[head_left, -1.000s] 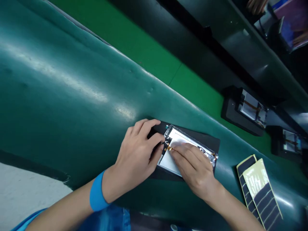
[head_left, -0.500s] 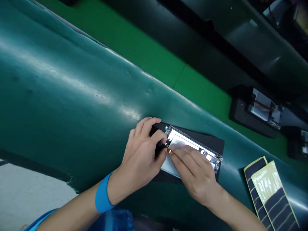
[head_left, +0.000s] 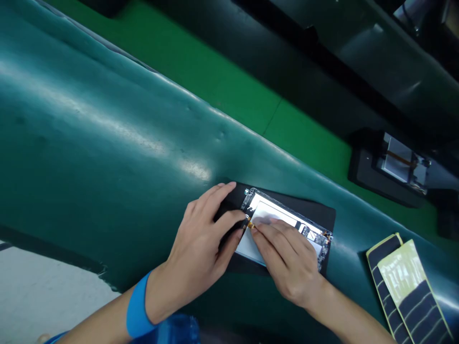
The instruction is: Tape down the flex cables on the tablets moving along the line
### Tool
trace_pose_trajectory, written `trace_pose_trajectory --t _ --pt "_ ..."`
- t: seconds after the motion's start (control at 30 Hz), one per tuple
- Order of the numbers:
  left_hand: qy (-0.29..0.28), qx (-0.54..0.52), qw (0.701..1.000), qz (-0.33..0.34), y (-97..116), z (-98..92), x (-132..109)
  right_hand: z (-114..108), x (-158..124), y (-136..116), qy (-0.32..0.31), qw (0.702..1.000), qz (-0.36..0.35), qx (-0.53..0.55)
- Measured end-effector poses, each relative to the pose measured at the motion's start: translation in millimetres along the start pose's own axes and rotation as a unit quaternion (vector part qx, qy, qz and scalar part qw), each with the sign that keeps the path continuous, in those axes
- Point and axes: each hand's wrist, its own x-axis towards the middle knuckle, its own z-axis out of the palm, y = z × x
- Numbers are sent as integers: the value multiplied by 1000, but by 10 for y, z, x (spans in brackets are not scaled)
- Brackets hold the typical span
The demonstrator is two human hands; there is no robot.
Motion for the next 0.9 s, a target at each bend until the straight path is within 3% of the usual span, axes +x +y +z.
trace_pose_trajectory --t 0.13,0.3,0.7,0.9 --pt "-5 59 995 77 -25 -1 -154 1 -14 3 4 1000 1 15" --pt "-24 147 982 116 -19 36 -209 2 -46 12 0 1000 6 26" --pt "-17 205 970 129 9 97 -325 -83 10 43 -88 993 -44 -64" --pt "-5 192 974 117 32 119 -330 -76 -51 29 -118 989 -33 -81"
